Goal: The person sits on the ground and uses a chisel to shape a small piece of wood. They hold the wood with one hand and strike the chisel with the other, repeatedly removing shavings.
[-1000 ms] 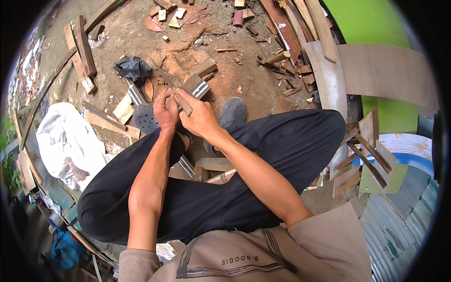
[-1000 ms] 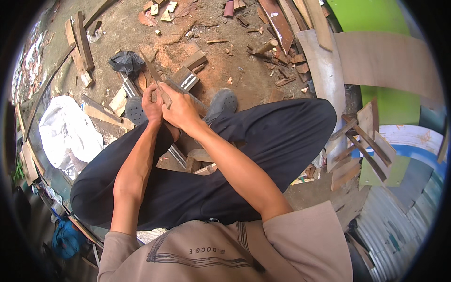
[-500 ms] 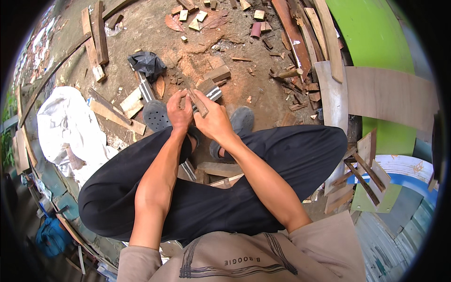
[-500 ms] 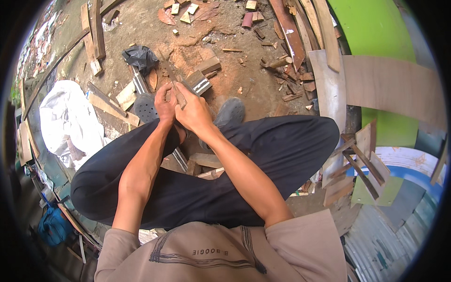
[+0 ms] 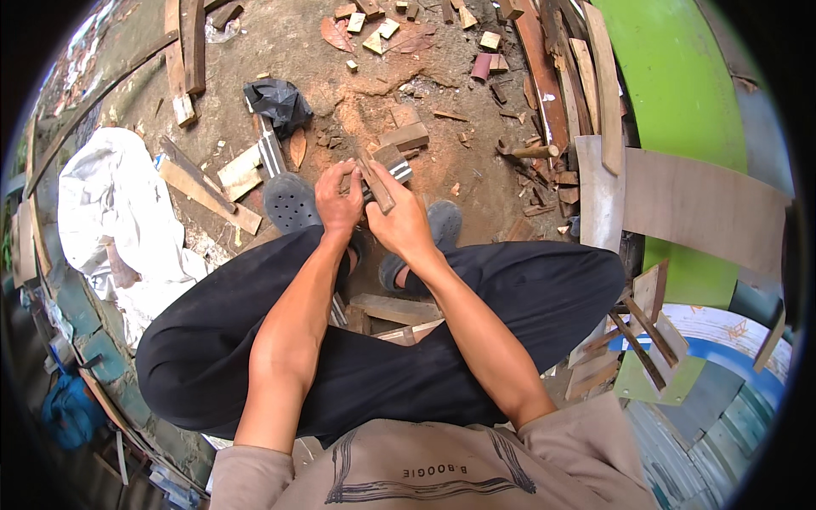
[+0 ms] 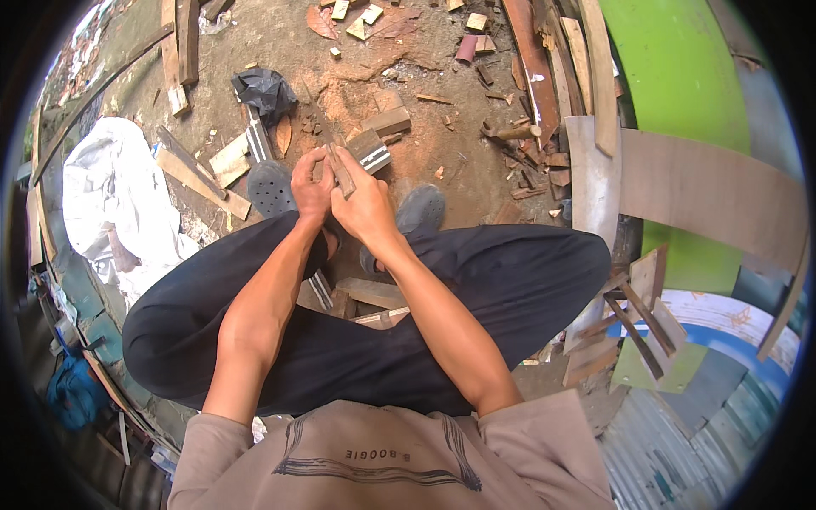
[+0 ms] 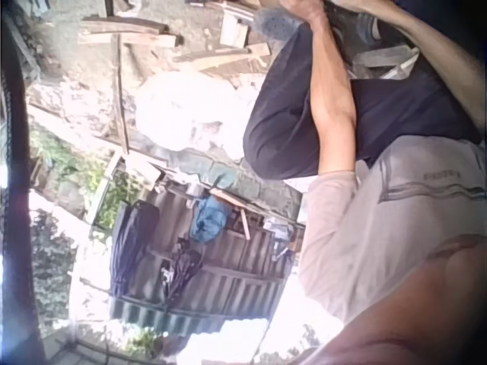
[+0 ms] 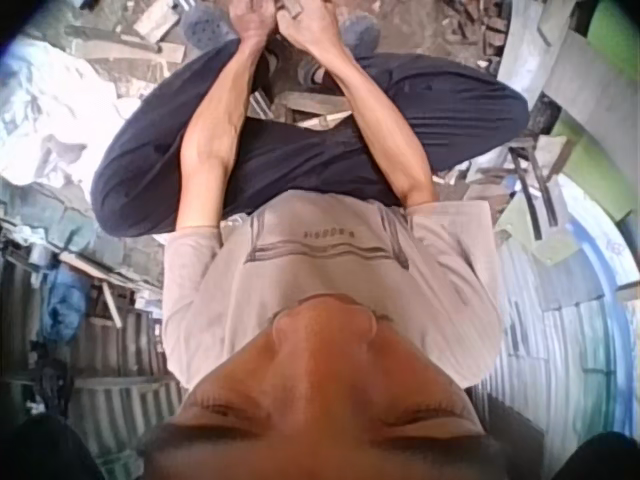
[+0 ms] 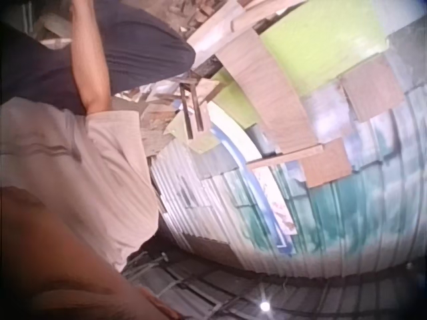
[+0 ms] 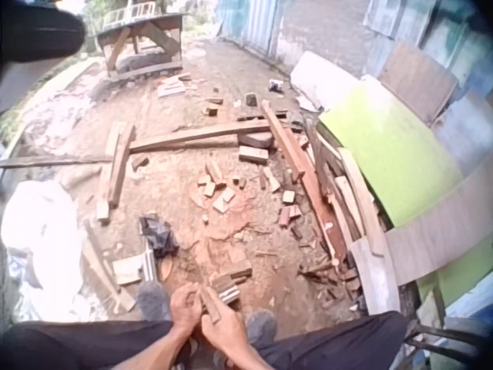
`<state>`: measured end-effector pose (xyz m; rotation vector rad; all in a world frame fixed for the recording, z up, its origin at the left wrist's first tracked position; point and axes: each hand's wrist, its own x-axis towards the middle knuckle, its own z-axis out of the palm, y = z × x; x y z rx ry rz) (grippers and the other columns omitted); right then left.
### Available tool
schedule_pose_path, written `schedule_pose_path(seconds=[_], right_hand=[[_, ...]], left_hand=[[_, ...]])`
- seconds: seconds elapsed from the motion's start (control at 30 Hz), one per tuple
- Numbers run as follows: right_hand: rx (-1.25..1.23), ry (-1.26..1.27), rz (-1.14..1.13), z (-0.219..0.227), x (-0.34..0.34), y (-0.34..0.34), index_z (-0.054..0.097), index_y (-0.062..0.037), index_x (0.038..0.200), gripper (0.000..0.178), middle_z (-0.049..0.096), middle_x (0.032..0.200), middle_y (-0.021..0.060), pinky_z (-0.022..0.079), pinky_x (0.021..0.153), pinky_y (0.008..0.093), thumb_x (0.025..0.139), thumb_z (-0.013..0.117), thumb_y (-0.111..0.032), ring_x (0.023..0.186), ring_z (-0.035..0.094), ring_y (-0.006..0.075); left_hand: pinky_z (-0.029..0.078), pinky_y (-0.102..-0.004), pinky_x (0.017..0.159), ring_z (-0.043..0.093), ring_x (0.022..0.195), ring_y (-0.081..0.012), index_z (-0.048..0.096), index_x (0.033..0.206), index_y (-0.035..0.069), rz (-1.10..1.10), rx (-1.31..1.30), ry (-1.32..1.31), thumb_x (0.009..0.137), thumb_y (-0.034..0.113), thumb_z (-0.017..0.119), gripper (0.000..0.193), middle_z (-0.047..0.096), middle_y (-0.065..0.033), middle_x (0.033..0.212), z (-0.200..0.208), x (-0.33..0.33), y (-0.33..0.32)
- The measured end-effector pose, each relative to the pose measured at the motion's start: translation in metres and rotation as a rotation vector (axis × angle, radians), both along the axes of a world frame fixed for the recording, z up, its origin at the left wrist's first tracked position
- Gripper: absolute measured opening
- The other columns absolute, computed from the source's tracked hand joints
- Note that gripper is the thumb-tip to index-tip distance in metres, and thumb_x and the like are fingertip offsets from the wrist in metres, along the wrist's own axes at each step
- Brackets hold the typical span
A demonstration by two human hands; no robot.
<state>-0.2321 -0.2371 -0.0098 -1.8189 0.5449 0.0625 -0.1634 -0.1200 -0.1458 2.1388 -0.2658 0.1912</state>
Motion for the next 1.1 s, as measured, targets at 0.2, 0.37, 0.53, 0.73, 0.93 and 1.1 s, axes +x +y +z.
schedule_pose_path(seconds=[0.2,0.37,0.53,0.73,0.93,1.1], right_hand=[[0.014,0.111,0.067,0.121,-0.13,-0.009,0.049,0.0057,0.145,0.067,0.068,0.131,0.0208,0.052,0.098,0.0324,0.079,0.055,0.009,0.122,0.065,0.032],[-0.054,0.039,0.026,0.043,-0.037,0.0,0.052,-0.0028,0.146,0.064,0.066,0.124,0.0284,0.055,0.092,0.0396,0.082,0.058,-0.002,0.112,0.066,0.0427],[0.001,0.175,0.055,0.034,-0.001,0.004,0.053,-0.0058,0.144,0.062,0.068,0.114,0.0306,0.055,0.087,0.0444,0.082,0.061,-0.008,0.105,0.066,0.0477],[-0.013,0.014,0.08,0.108,-0.094,-0.008,0.05,-0.0041,0.148,0.069,0.073,0.117,0.0215,0.057,0.088,0.0364,0.08,0.054,0.005,0.105,0.073,0.0339],[-0.142,0.05,0.016,0.015,0.006,0.005,0.056,-0.0041,0.142,0.06,0.072,0.097,0.024,0.055,0.077,0.036,0.083,0.058,-0.006,0.086,0.074,0.028],[-0.014,0.112,0.043,0.08,-0.068,0.003,0.052,-0.0019,0.146,0.063,0.073,0.114,0.0227,0.055,0.088,0.0336,0.083,0.054,0.003,0.096,0.074,0.0244]], left_hand=[[0.051,-0.0424,0.092,0.07,0.105,-0.0298,0.072,0.095,0.01,0.04,0.014,-0.04,0.09,0.017,0.075,0.01,0.076,-0.008,0.101,0.0,0.001,0.008],[0.05,-0.0421,0.092,0.07,0.105,-0.0299,0.072,0.095,0.01,0.012,0.009,-0.025,0.089,0.016,0.076,0.009,0.076,-0.0078,0.101,0.007,0.001,0.0],[0.05,-0.0428,0.093,0.07,0.105,-0.0296,0.072,0.095,0.011,-0.013,0.039,-0.032,0.088,0.015,0.076,0.009,0.076,-0.0067,0.103,0.003,-0.004,0.007],[0.05,-0.0427,0.093,0.07,0.105,-0.03,0.073,0.094,0.011,0.015,0.038,-0.069,0.089,0.017,0.076,0.008,0.076,-0.006,0.104,0.002,0.005,0.009],[0.05,-0.0423,0.091,0.07,0.106,-0.0292,0.072,0.094,0.01,-0.026,0.051,-0.07,0.089,0.018,0.075,0.009,0.076,-0.0051,0.103,0.003,0.004,-0.003],[0.049,-0.0421,0.091,0.07,0.103,-0.0291,0.072,0.094,0.01,-0.028,0.095,-0.113,0.089,0.019,0.076,0.011,0.076,-0.0052,0.102,-0.002,0.01,0.007]])
